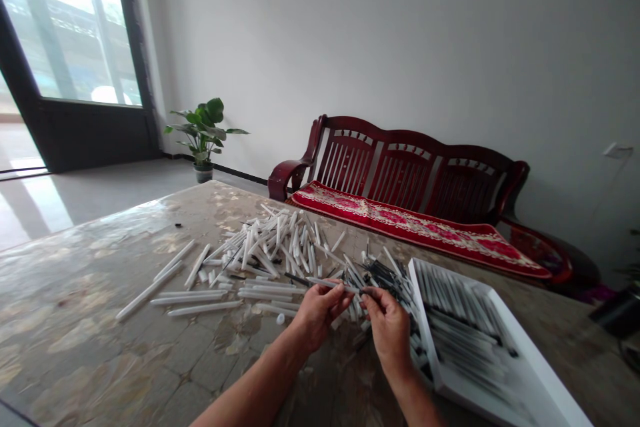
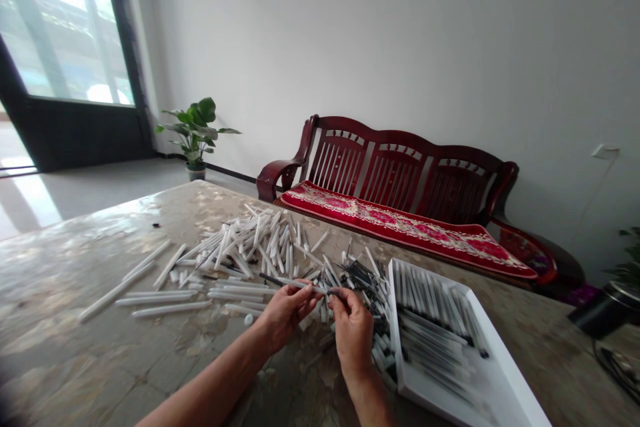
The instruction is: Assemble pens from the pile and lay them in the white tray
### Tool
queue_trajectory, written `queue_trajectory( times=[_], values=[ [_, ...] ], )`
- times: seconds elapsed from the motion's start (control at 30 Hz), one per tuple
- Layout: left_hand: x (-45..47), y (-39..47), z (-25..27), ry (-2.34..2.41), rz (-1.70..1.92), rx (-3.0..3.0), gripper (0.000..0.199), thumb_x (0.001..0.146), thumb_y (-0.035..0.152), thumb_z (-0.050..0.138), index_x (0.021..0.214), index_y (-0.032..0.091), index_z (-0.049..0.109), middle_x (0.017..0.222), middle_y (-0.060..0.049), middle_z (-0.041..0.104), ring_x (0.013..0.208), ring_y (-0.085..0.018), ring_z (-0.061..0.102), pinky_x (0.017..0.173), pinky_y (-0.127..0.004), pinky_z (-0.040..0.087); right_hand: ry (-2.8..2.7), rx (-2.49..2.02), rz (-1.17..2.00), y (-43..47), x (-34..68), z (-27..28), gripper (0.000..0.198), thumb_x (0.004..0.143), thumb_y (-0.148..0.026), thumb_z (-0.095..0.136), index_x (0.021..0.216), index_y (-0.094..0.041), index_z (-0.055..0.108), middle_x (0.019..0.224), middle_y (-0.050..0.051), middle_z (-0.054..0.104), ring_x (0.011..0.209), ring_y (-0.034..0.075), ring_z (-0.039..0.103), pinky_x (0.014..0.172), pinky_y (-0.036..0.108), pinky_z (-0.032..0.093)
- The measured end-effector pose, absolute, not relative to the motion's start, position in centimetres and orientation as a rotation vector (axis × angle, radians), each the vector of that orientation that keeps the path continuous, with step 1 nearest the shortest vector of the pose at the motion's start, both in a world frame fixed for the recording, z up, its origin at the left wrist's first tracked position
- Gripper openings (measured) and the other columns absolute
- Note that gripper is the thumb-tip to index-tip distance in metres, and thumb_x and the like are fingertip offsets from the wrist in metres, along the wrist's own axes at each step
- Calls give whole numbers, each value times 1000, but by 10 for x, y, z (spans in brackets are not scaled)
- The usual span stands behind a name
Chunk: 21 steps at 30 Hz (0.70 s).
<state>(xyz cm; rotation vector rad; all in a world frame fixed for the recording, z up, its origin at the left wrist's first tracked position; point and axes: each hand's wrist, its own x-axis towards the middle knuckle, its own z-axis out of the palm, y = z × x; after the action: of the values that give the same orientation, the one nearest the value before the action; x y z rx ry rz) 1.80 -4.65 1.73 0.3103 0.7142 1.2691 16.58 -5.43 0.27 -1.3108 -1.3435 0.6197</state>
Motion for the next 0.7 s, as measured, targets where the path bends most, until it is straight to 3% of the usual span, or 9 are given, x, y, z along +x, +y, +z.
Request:
queue_trajectory(
  times=[0.3,0.43,0.6,0.7],
  values=[
    [22,-49,10,689,1343,419,27,58,17,88,74,12,66,69,-4,72,65,-15,70,61,-20,56,-1617,-1372,367,-57,171,6,28,89,-42,49,91,-21,67,84,9,73,77,22,68,70,30,52],
    [25,-51,9,694,1386,497,36,52,27,92,74,13,66,65,-4,72,63,-16,69,60,-23,55,-1719,-1424,213,-59,168,10,36,94,-46,37,81,-23,61,78,8,69,74,22,66,65,30,48],
    [26,-51,9,711,1379,550,38,50,30,92,73,13,66,63,-4,71,60,-16,68,61,-25,55,-1657,-1506,462,-55,168,6,51,95,-58,29,66,-25,54,54,2,59,49,18,56,49,27,41],
    [26,-49,8,728,1384,522,36,52,27,91,73,13,66,63,-5,71,61,-16,68,60,-24,54,-1655,-1423,576,-56,170,8,50,95,-59,31,73,-23,59,58,2,62,53,18,59,52,27,42]
  ],
)
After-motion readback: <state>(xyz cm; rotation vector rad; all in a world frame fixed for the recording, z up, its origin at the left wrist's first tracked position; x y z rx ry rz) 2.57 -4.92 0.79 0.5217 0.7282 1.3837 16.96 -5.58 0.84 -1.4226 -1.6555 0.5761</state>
